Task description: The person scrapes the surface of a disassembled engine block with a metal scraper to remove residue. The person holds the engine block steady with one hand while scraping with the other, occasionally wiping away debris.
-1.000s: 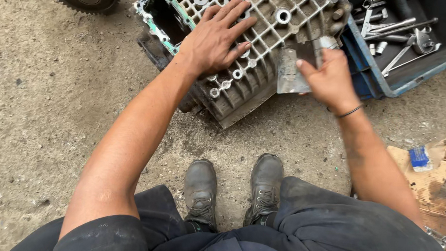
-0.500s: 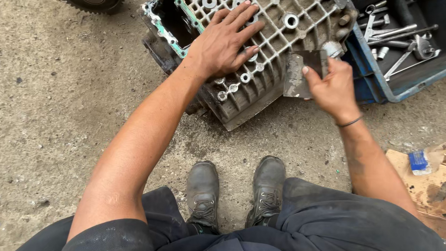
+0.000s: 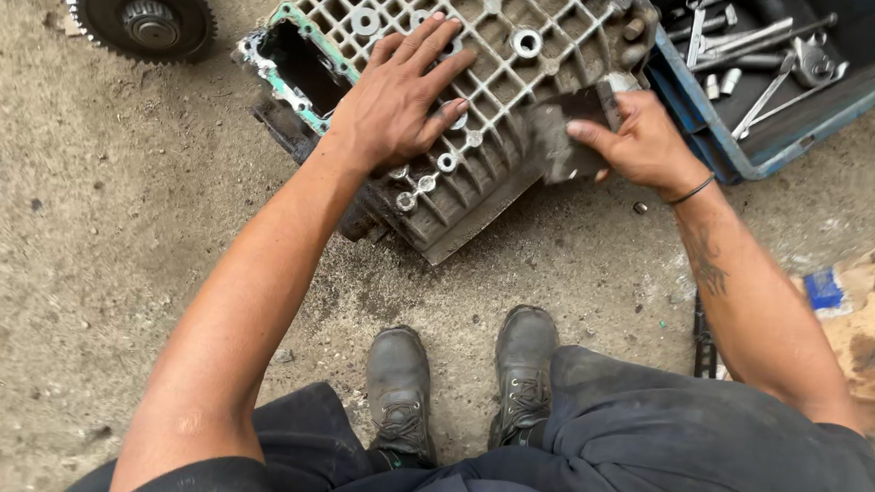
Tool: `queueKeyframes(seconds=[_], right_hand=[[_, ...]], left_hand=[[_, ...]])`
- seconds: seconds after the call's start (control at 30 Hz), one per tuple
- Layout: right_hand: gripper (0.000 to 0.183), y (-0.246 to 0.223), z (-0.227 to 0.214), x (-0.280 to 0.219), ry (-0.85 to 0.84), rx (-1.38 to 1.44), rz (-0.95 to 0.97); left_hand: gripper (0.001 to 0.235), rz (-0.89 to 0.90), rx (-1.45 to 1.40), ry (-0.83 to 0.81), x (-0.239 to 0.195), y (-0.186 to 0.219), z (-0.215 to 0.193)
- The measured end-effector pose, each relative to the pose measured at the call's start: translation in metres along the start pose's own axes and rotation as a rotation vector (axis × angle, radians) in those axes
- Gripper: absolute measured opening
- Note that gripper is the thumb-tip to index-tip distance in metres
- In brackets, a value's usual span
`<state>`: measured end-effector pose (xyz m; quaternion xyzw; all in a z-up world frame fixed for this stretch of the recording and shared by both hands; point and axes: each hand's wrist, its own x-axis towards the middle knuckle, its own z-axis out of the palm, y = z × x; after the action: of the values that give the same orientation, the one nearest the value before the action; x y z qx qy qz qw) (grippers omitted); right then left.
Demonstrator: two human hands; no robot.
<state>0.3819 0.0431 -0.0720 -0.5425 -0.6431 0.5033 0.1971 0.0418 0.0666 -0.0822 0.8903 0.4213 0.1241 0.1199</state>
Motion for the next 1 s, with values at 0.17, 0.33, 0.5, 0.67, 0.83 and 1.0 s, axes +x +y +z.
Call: queueKeyframes(seconds=[0.17, 0.33, 0.5, 0.67, 0.83, 1.0], right_hand=[[0.025, 0.0, 0.002, 0.002, 0.008, 0.073, -0.042], [0.017, -0.01, 0.0, 0.0, -0.032, -0.009, 0.015], [0.019, -0.015, 0.006, -0.001, 0.018, -0.111, -0.025], [0.019, -0.017, 0.013, -0.006, 0.078, -0.167, -0.098], [0.024, -0.026, 0.016, -0.011, 0.115, -0.162, 0.006], [0.021, -0.034, 0.03, -0.026, 0.164, -0.076, 0.008]], left_hand=[[0.067, -0.042, 0.011, -0.05, -0.004, 0.002, -0.004], [0.067, -0.034, 0.016, -0.065, 0.001, 0.002, -0.004], [0.066, -0.036, 0.007, -0.06, 0.0, 0.002, -0.004], [0.065, -0.058, 0.007, -0.052, -0.001, 0.003, -0.005], [0.064, -0.052, 0.007, -0.053, -0.002, 0.003, -0.002], [0.064, -0.053, 0.005, -0.051, 0.0, 0.004, -0.004]])
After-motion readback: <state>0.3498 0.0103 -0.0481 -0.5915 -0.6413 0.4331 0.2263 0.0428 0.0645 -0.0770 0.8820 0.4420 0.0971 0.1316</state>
